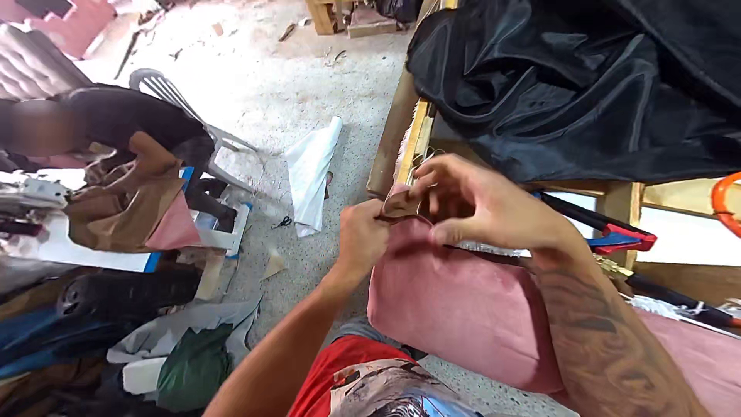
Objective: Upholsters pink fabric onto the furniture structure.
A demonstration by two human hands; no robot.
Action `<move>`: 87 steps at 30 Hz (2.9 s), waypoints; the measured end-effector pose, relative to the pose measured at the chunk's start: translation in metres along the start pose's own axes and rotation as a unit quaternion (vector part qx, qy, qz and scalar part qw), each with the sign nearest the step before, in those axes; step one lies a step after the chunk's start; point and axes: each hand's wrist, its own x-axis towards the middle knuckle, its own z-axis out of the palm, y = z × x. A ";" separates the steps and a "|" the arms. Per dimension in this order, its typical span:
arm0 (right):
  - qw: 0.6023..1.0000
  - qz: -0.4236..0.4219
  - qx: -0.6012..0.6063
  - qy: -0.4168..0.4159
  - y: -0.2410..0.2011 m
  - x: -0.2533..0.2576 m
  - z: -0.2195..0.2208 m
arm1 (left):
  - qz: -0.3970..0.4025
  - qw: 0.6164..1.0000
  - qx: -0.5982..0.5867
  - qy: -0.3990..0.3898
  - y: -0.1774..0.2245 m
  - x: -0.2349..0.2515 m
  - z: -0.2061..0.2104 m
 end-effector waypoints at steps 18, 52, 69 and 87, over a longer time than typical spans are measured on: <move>0.945 0.312 0.030 0.087 0.026 0.001 -0.004 | 0.052 0.995 -0.016 0.082 -0.011 0.005 0.026; 0.814 0.467 -0.201 0.281 -0.139 -0.004 0.121 | 0.097 0.930 -0.175 -0.309 -0.062 0.095 0.005; 0.767 0.512 -0.309 0.233 -0.122 0.053 0.120 | 0.127 0.934 -0.176 -0.282 -0.076 0.108 0.003; 0.792 0.347 -0.497 -0.075 0.091 -0.112 -0.105 | 0.183 0.846 0.161 -0.474 0.148 -0.011 0.083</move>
